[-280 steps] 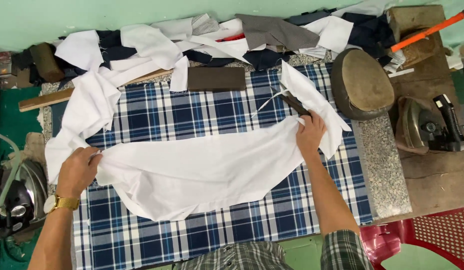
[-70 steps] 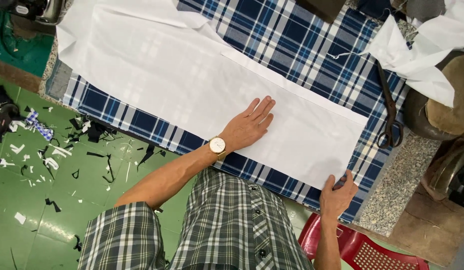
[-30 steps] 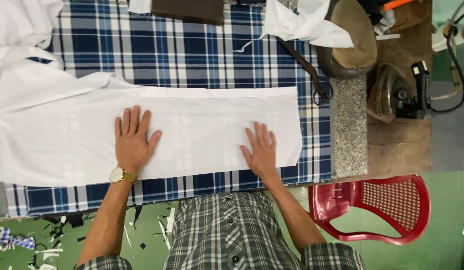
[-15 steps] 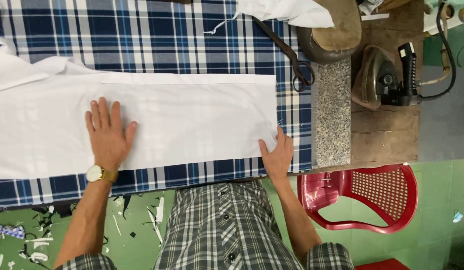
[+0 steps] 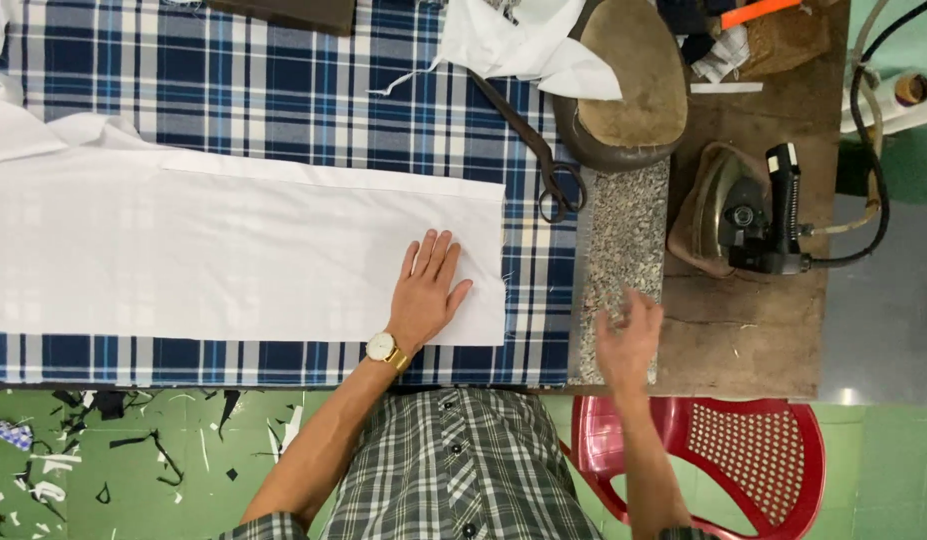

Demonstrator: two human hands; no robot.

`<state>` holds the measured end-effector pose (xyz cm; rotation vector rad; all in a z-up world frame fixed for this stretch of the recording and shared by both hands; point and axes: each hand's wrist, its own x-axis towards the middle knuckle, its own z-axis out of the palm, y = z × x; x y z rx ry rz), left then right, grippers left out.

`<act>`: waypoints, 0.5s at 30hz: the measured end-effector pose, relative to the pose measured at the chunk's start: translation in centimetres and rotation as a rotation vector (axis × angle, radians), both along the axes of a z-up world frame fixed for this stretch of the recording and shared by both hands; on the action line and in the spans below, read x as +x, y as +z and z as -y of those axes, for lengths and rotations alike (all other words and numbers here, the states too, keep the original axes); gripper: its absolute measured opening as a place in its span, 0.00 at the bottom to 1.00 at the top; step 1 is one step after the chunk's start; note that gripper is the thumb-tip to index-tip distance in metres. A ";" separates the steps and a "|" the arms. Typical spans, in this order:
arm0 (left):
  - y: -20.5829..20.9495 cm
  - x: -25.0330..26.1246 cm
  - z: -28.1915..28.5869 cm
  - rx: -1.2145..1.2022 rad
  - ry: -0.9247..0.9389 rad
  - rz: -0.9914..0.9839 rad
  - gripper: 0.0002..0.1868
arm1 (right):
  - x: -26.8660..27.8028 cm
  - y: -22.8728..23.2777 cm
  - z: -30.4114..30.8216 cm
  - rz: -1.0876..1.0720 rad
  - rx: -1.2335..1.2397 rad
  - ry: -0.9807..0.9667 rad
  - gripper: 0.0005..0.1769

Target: The person folds a white fabric on a plaid-covered table, irons it with a steam iron, and then cuts it into strips using scissors. The process is repeated multiple times, with the person discarding the cut pieces into a nearby bin.

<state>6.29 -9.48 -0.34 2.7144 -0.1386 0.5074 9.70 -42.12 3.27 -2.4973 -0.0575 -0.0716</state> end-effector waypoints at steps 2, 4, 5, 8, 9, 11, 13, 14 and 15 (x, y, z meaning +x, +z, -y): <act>0.0 2.6 0.4 0.040 0.053 -0.005 0.28 | 3.8 1.1 5.0 0.117 -0.132 -0.054 0.28; -0.6 4.9 0.6 0.070 0.054 -0.055 0.30 | 8.5 2.1 9.6 0.273 -0.243 0.003 0.31; -0.8 6.0 0.6 0.096 0.050 -0.111 0.31 | 10.8 2.7 11.8 0.423 -0.358 0.055 0.34; -0.7 7.0 0.6 0.160 0.037 -0.149 0.33 | 14.6 8.1 11.9 0.394 -0.494 0.096 0.36; -0.5 7.1 0.8 0.161 0.053 -0.147 0.33 | 16.1 7.6 13.1 0.401 -0.489 0.110 0.36; -0.2 6.3 1.2 0.091 0.033 -0.116 0.34 | 19.3 6.4 15.2 0.291 -0.560 0.133 0.44; 0.3 4.4 2.6 0.110 0.089 -0.122 0.34 | 21.9 6.1 16.5 0.078 -0.556 0.124 0.45; 0.6 3.4 3.1 0.135 0.125 -0.119 0.34 | 23.5 5.9 16.7 -0.133 -0.554 0.093 0.46; -0.2 2.7 3.8 0.135 0.157 -0.127 0.34 | 24.4 5.8 17.2 -0.130 -0.555 0.126 0.46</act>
